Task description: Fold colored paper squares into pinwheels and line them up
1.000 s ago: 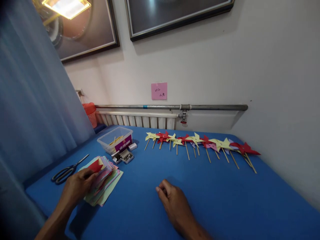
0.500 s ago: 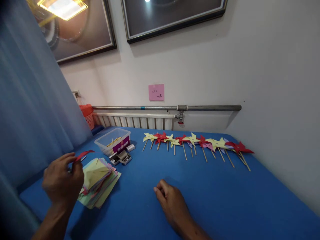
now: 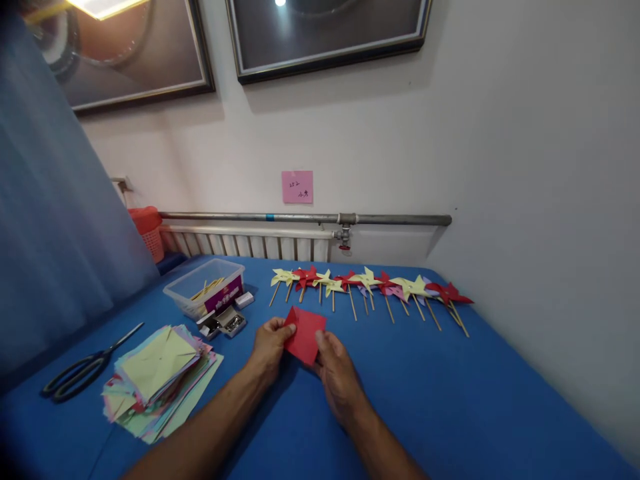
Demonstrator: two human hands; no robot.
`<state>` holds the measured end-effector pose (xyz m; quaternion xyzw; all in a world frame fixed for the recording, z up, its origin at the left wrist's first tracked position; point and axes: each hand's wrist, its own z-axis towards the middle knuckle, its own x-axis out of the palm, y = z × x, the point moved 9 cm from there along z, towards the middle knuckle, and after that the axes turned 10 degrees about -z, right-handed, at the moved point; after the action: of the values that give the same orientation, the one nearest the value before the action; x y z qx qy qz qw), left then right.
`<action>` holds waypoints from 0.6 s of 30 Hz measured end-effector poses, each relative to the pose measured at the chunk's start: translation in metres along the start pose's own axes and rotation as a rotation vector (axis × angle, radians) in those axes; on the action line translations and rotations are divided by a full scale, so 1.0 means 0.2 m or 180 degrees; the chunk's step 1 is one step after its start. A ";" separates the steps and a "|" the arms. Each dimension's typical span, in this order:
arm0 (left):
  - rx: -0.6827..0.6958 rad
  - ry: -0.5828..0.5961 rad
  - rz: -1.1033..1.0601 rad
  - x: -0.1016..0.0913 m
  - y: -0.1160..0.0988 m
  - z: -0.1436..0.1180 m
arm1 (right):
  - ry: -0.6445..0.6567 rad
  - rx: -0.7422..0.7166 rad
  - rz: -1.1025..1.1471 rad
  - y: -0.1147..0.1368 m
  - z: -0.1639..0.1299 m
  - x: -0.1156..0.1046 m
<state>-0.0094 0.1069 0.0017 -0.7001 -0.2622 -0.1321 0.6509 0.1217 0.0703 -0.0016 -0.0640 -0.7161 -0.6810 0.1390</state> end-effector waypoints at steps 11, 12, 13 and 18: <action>-0.0592 0.0497 0.0175 0.05 0.12 -0.06 | -0.0582 0.0017 -0.0639 -0.05 0.03 -0.15; -0.0640 0.0526 0.0164 0.06 0.12 -0.06 | -0.0605 0.0019 -0.0655 -0.05 0.03 -0.16; -0.0671 0.0540 0.0141 0.06 0.12 -0.06 | -0.0630 0.0009 -0.0646 -0.04 0.02 -0.16; -0.0683 0.0472 -0.0018 0.04 0.13 -0.06 | -0.0545 -0.0101 -0.0326 -0.03 0.02 -0.14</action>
<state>0.0135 0.0958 -0.0133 -0.7533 -0.1996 -0.2125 0.5895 0.1473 0.0771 -0.0152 -0.0875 -0.7168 -0.6905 0.0413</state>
